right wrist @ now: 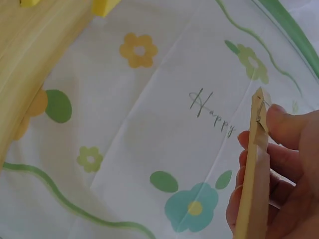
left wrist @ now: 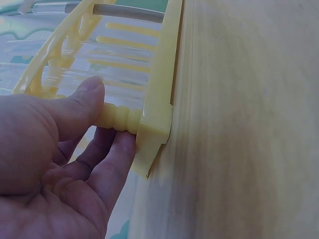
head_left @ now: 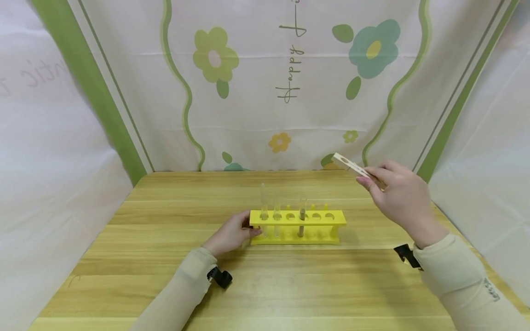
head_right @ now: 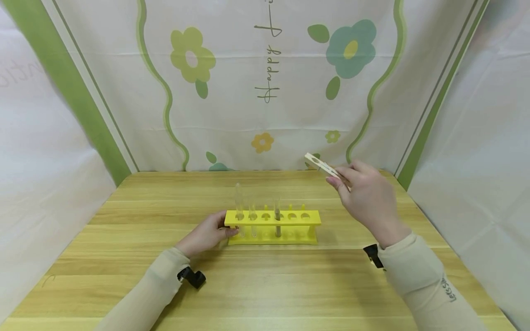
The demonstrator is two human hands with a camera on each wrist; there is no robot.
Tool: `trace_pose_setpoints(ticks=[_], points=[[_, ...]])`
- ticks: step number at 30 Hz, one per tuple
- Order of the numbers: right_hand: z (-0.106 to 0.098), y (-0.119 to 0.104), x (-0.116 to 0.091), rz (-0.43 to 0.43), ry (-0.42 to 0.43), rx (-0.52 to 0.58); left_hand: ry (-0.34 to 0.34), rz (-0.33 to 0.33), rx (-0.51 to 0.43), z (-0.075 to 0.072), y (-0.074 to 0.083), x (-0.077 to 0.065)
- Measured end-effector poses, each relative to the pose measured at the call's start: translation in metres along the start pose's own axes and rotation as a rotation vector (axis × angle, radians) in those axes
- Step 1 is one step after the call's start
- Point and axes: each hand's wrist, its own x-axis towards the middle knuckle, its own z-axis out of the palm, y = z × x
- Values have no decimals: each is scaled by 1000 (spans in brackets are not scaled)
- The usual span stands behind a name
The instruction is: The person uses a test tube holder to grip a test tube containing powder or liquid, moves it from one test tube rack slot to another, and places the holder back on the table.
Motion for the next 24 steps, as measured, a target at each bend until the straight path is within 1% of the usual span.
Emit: trace_pose_setpoints(ticks=[1,4,8,11,12,24], points=[[0,2,-1,10,-5,-5,-2,6,-2,0,0,0],[0,10,-3,42,-35,-19,0,6,2,0,11,-6],[1,20,-6,117,-108,-33,5,-7,1,0,13,-6],[2,26,-10,179,-166,-33,5,-5,0,0,1,-1],[3,28,-11,196,-186,-31,4,-3,-2,0,0,-1],[18,66,-27,433,-392,3,3,-9,-4,1,0,0]])
